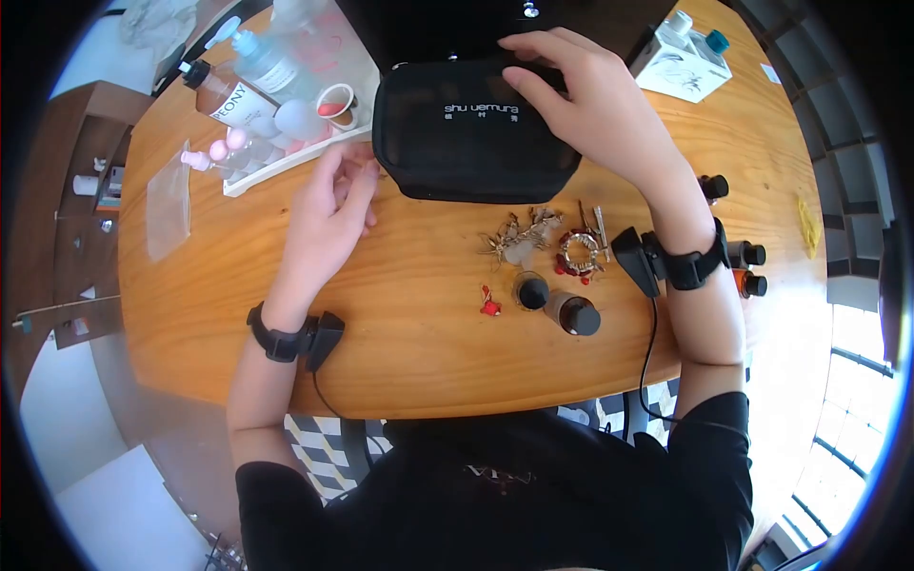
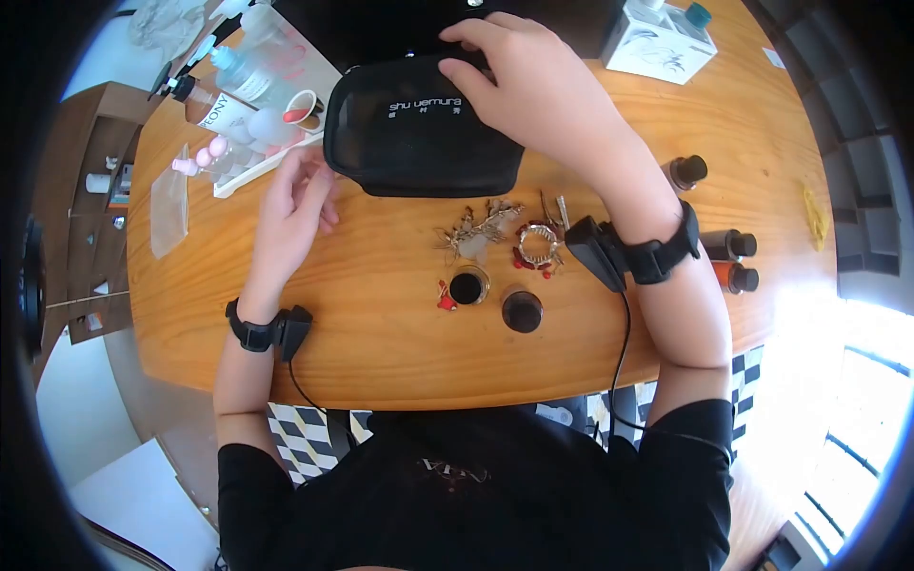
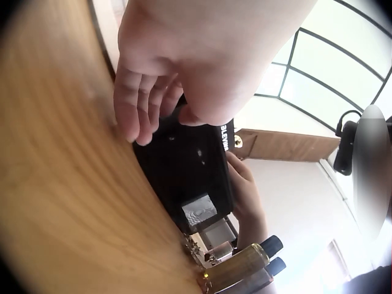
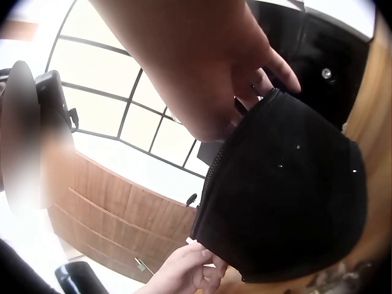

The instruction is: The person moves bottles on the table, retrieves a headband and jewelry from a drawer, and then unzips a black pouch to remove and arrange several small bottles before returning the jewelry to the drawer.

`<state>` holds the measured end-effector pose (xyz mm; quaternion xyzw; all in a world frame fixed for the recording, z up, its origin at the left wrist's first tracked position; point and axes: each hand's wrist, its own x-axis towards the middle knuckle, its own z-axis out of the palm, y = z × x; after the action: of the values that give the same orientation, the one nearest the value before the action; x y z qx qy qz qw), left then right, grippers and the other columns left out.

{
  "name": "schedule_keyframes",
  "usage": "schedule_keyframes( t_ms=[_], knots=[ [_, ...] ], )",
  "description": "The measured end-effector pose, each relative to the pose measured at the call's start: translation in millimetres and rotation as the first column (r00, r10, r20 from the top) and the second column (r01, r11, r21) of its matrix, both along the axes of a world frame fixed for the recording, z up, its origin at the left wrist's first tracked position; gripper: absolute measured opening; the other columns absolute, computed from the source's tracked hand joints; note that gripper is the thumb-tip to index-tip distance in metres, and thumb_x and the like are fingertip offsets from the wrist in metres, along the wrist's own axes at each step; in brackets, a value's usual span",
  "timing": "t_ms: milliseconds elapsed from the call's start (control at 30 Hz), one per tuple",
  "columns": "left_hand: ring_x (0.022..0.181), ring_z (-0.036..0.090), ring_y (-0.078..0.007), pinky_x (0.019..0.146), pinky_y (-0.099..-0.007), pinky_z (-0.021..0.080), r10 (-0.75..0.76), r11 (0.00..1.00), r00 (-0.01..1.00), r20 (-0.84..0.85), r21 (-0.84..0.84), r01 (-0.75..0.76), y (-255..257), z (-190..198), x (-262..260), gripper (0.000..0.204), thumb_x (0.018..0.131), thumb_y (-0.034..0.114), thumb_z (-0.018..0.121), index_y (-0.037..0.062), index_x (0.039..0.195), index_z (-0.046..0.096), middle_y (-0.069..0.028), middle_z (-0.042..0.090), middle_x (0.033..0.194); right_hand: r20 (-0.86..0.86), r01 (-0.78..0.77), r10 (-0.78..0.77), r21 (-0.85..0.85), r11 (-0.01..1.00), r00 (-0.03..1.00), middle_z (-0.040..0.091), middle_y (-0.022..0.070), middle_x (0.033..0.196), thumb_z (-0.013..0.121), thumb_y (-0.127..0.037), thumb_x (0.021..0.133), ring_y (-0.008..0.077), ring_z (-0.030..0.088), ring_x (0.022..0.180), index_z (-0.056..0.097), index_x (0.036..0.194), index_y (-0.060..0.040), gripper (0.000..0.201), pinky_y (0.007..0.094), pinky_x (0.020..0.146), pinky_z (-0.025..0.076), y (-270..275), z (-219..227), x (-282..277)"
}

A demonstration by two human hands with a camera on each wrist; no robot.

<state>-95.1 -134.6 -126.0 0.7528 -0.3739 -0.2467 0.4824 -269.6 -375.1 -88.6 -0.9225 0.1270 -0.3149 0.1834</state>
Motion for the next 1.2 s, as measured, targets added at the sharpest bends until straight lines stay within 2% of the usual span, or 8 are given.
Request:
schedule_keyframes(
  t_ms=[67, 133, 233, 367, 467, 667, 867, 1200],
  knots=[
    [0.061, 0.059, -0.0112, 0.056, -0.0264, 0.046, 0.017, 0.999, 0.961, 0.275, -0.054, -0.002, -13.2, 11.5, 1.7, 0.013, 0.100, 0.014, 0.063, 0.0026, 0.105, 0.064, -0.0052, 0.067, 0.084, -0.033, 0.018, -0.014, 0.128, 0.992, 0.999, 0.071, 0.0177, 0.098, 0.071, -0.022, 0.093, 0.0331, 0.071, 0.089, 0.070, 0.117, -0.0018, 0.032, 0.0409, 0.082, 0.056, 1.8, -3.5, -1.1],
    [0.061, 0.059, -0.0140, 0.057, -0.0283, 0.046, 0.020, 0.996, 0.784, 0.620, -0.084, 0.042, -29.2, 25.5, 8.6, 0.011, 0.097, 0.011, 0.065, 0.0019, 0.102, 0.065, -0.0062, 0.068, 0.083, -0.071, 0.019, -0.012, 0.103, 0.995, 0.997, 0.070, 0.0164, 0.101, 0.071, -0.021, 0.094, 0.0348, 0.068, 0.090, 0.069, 0.117, -0.0028, 0.029, 0.0384, 0.080, 0.054, -0.7, -10.6, -0.7],
    [0.060, 0.058, -0.0180, 0.058, -0.0293, 0.046, 0.088, 0.989, 0.728, 0.680, -0.145, 0.015, -53.1, 51.4, 11.8, 0.013, 0.093, 0.008, 0.066, 0.0034, 0.105, 0.070, -0.0072, 0.069, 0.081, -0.052, 0.006, -0.001, 0.101, 0.995, 0.999, 0.069, 0.0153, 0.100, 0.071, -0.016, 0.094, 0.0349, 0.066, 0.088, 0.068, 0.112, -0.0024, 0.023, 0.0393, 0.077, 0.053, 2.1, -11.0, 1.9],
    [0.064, 0.059, -0.0175, 0.061, -0.0295, 0.048, -0.202, 0.950, 0.723, 0.660, -0.047, 0.308, -63.7, 77.1, 25.0, 0.028, 0.095, 0.003, 0.061, 0.0071, 0.121, 0.070, -0.0100, 0.069, 0.088, 0.119, -0.059, 0.064, -0.045, 0.997, 0.991, 0.069, 0.0171, 0.095, 0.069, -0.010, 0.093, 0.0339, 0.069, 0.088, 0.067, 0.104, 0.0001, 0.015, 0.0394, 0.080, 0.055, 7.6, 6.2, 3.4],
    [0.066, 0.060, -0.0137, 0.061, -0.0277, 0.050, -0.334, 0.938, 0.759, 0.559, 0.119, 0.324, -59.9, 92.7, 40.3, 0.025, 0.097, 0.002, 0.058, 0.0069, 0.120, 0.069, -0.0083, 0.068, 0.090, 0.192, -0.117, 0.145, -0.152, 0.982, 0.971, 0.065, 0.0105, 0.094, 0.071, -0.003, 0.089, 0.0297, 0.063, 0.084, 0.067, 0.104, -0.0036, 0.015, 0.0375, 0.072, 0.051, 14.1, 26.4, -3.1],
    [0.075, 0.063, -0.0071, 0.062, -0.0235, 0.053, -0.193, 0.978, 0.941, 0.279, 0.125, 0.164, -51.9, 115.3, 34.3, 0.013, 0.101, 0.012, 0.064, 0.0057, 0.111, 0.069, -0.0005, 0.067, 0.086, 0.145, -0.071, 0.079, -0.058, 0.996, 0.986, 0.065, 0.0061, 0.095, 0.069, 0.000, 0.091, 0.0218, 0.062, 0.083, 0.067, 0.107, -0.0038, 0.016, 0.0288, 0.070, 0.050, 19.8, 36.8, -7.8],
    [0.088, 0.065, -0.0097, 0.079, -0.0247, 0.053, -0.239, 0.955, 0.882, 0.405, -0.066, 0.289, -43.1, 114.5, 43.2, 0.021, 0.103, 0.011, 0.063, -0.0002, 0.121, 0.066, -0.0023, 0.071, 0.098, 0.167, -0.132, 0.115, 0.093, 0.987, 0.979, 0.064, 0.0074, 0.095, 0.067, 0.001, 0.094, 0.0176, 0.062, 0.087, 0.065, 0.106, 0.0011, 0.012, 0.0259, 0.078, 0.049, 16.7, 40.1, -9.2],
    [0.073, 0.062, -0.0064, 0.066, -0.0222, 0.051, -0.302, 0.945, 0.914, 0.270, -0.041, 0.324, -41.3, 115.0, 38.5, 0.012, 0.102, 0.013, 0.065, 0.0007, 0.101, 0.065, 0.0004, 0.065, 0.081, 0.142, -0.208, 0.188, 0.145, 0.967, 0.972, 0.064, 0.0074, 0.096, 0.066, 0.004, 0.093, 0.0169, 0.063, 0.089, 0.064, 0.104, 0.0020, 0.011, 0.0265, 0.080, 0.051, 21.8, 43.2, -8.6]
  ],
)
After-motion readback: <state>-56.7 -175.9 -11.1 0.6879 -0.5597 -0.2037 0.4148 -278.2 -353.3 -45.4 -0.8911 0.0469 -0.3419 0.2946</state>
